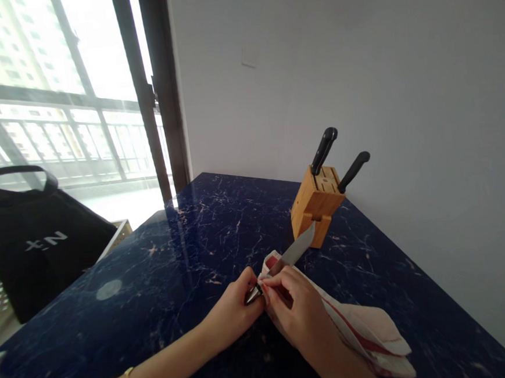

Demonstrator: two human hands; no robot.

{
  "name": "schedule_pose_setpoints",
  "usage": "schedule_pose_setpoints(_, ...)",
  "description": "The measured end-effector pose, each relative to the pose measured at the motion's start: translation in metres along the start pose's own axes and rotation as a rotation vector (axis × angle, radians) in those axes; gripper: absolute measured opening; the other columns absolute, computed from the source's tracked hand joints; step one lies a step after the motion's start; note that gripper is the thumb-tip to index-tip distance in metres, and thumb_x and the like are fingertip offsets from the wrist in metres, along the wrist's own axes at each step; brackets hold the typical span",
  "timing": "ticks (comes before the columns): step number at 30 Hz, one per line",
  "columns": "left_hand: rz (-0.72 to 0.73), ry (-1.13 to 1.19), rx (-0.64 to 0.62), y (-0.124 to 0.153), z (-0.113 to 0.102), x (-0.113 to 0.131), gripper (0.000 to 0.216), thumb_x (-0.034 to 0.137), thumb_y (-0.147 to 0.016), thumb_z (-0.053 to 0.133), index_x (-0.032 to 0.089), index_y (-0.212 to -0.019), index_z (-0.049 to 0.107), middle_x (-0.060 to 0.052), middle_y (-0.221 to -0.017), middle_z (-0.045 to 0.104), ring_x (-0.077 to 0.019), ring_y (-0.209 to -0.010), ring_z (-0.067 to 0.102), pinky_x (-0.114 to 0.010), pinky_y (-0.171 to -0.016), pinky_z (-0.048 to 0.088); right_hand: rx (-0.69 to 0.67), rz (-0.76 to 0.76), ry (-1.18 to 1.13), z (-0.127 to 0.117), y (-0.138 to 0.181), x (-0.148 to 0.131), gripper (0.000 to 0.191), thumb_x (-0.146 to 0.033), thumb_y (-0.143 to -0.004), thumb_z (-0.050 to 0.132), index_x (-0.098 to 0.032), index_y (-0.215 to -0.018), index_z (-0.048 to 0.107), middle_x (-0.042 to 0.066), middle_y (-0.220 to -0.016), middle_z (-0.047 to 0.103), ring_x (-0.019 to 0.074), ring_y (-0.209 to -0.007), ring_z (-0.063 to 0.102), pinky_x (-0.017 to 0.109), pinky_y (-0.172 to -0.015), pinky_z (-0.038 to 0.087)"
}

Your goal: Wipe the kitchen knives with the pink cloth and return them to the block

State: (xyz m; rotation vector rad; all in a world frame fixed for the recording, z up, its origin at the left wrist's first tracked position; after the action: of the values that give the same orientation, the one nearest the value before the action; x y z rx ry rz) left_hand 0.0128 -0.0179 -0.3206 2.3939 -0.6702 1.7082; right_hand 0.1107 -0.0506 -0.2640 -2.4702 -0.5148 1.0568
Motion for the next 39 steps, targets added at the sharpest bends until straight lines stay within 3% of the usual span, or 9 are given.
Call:
schedule_pose_setpoints(9,-0.092,0.126,0.004,-0.002,-0.001,-0.007,0.015,0.026,-0.076,0.051,0.019,-0.072,0.038,0.008,-0.055,0.04,-0.008,-0.052,0.034,-0.019,-0.046,0.026,-0.02,0.03,-0.008,0.001,-0.001,0.005,0.014,-0.014,-0.081,0.047,-0.02,-0.082,0.059,0.004,-0.085,0.059,0.0164,-0.085,0.055,0.03,-0.078,0.044)
schedule_pose_setpoints(22,-0.105,0.279,0.034,-0.006,-0.001,-0.02,0.018,0.027,-0.074,0.055,0.019,-0.071,0.038,0.01,-0.051,0.04,-0.0061,-0.047,0.03,-0.017,-0.043,0.022,-0.033,0.032,-0.029,0.0,-0.002,0.007,0.013,-0.014,-0.079,0.048,-0.02,-0.083,0.06,0.004,-0.087,0.059,0.0165,-0.086,0.055,0.03,-0.079,0.043)
schedule_pose_setpoints(39,-0.048,0.053,-0.05,-0.002,0.0,0.001,0.011,0.021,-0.074,0.049,0.019,-0.074,0.038,0.008,-0.059,0.041,-0.0083,-0.056,0.036,-0.02,-0.051,0.03,-0.027,0.037,0.037,0.002,0.0,0.002,0.012,-0.016,-0.082,0.046,-0.02,-0.08,0.058,0.004,-0.083,0.059,0.0187,-0.087,0.054,0.034,-0.081,0.042)
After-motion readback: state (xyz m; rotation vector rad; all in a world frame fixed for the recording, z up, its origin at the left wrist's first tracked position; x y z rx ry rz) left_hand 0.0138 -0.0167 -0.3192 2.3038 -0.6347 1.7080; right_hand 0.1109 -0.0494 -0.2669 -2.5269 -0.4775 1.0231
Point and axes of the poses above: each hand's wrist, its own y-axis away from the middle knuckle, its own z-axis out of the palm, x = y × z, the point moved 8 cm from there along -y, towards the middle knuckle
